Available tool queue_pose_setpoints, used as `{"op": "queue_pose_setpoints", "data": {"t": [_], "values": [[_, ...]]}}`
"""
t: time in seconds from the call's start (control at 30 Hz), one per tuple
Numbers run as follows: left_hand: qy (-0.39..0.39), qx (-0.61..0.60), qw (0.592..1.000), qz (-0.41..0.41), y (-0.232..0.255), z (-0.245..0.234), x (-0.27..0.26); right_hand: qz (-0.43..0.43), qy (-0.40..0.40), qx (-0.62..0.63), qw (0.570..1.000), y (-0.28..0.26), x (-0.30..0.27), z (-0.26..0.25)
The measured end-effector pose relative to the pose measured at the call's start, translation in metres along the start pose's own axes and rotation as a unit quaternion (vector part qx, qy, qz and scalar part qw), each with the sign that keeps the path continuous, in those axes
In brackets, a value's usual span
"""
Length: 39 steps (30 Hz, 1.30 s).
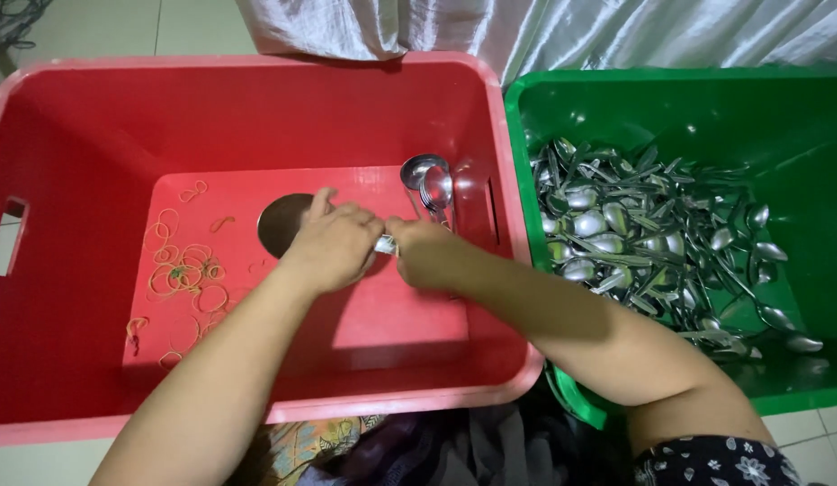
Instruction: Bundling metal spoons together using rubber bands
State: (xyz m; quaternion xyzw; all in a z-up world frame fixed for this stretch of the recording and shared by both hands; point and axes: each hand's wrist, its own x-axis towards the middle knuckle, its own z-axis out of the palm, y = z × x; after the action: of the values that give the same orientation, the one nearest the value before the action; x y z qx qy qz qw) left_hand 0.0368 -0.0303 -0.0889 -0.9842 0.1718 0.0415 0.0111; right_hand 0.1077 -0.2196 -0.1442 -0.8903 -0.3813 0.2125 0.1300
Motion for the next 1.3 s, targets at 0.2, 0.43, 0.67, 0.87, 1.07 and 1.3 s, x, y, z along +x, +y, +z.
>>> {"op": "queue_pose_setpoints", "data": {"t": [0.2,0.43,0.67,0.87,1.07,1.3], "values": [[0.092,-0.044,0.985,-0.14,-0.008,-0.03,-0.01,-0.088,0.529,-0.683,0.497,0.117,0.095,0.16],[0.154,-0.132,0.963,-0.18,-0.016,-0.051,-0.03,0.389,0.049,0.052,0.918,0.072,0.109,0.063],[0.12,-0.192,0.962,-0.151,-0.005,-0.043,-0.024,0.29,0.137,-0.199,0.926,0.18,0.15,0.133],[0.102,-0.206,0.96,-0.158,-0.006,-0.044,-0.027,0.369,0.073,-0.051,0.925,0.198,0.166,0.185],[0.115,-0.181,0.967,-0.136,-0.012,-0.036,-0.027,0.163,-0.138,-0.221,0.951,0.075,0.075,0.053],[0.094,-0.181,0.97,-0.13,-0.017,-0.04,-0.031,0.082,0.05,-0.086,0.992,-0.016,-0.001,-0.05]]}}
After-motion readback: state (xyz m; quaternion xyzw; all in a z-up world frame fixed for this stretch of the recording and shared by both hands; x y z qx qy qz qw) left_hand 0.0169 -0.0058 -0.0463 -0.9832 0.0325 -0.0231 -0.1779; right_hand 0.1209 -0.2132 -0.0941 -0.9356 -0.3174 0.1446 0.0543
